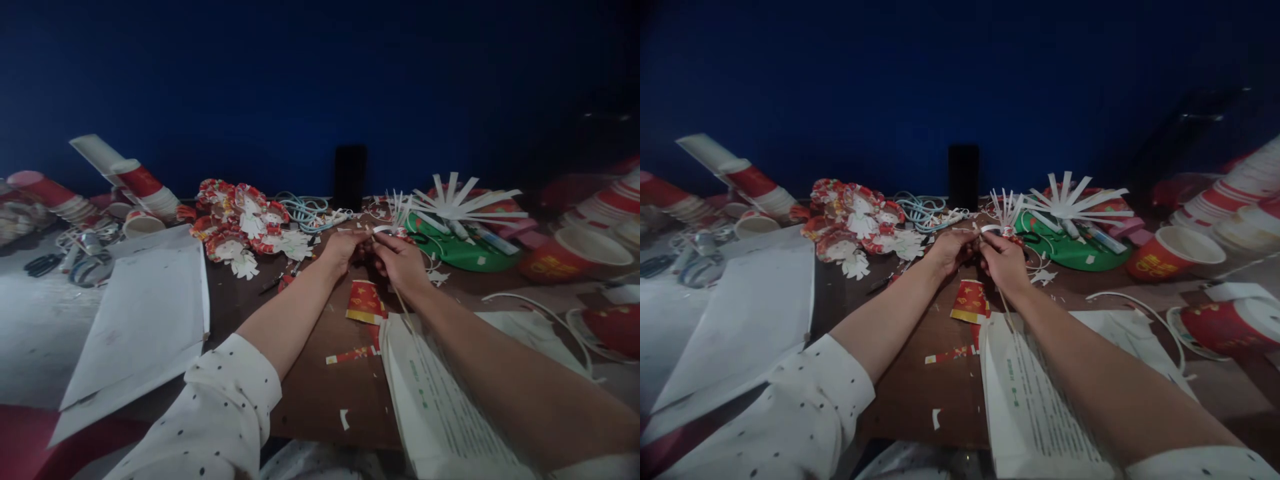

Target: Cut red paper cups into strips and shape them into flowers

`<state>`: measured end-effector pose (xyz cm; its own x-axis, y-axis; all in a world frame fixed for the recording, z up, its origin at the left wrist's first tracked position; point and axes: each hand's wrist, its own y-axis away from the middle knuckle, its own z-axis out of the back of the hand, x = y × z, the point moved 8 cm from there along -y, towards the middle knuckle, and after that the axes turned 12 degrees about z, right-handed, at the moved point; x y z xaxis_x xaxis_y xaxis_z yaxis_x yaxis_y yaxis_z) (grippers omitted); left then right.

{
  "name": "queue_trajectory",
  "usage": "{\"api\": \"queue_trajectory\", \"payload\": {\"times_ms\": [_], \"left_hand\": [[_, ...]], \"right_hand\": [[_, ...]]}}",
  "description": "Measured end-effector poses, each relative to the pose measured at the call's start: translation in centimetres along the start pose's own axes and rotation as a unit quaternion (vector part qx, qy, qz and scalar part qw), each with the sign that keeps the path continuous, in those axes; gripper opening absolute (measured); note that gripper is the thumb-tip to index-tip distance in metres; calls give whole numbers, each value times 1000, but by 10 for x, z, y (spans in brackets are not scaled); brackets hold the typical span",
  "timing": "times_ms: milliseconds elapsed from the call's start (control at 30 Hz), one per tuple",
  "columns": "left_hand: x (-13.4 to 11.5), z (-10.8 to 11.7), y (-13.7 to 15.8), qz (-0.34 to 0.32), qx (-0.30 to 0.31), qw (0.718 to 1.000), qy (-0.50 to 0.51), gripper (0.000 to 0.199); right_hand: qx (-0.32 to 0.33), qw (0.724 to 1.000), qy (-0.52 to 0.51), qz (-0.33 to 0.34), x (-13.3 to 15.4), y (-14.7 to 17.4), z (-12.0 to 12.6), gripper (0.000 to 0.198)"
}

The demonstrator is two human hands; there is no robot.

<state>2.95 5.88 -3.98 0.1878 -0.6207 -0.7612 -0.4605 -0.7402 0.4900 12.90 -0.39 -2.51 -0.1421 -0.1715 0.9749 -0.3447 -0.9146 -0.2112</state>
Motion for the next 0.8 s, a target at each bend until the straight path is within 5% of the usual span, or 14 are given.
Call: {"api": "queue_trajectory", "payload": {"times_ms": [800], "left_hand": [[5, 2, -1, 19, 5, 1000, 10, 15]], "right_hand": [[-7, 996, 65, 56, 4, -6, 9, 36]]}}
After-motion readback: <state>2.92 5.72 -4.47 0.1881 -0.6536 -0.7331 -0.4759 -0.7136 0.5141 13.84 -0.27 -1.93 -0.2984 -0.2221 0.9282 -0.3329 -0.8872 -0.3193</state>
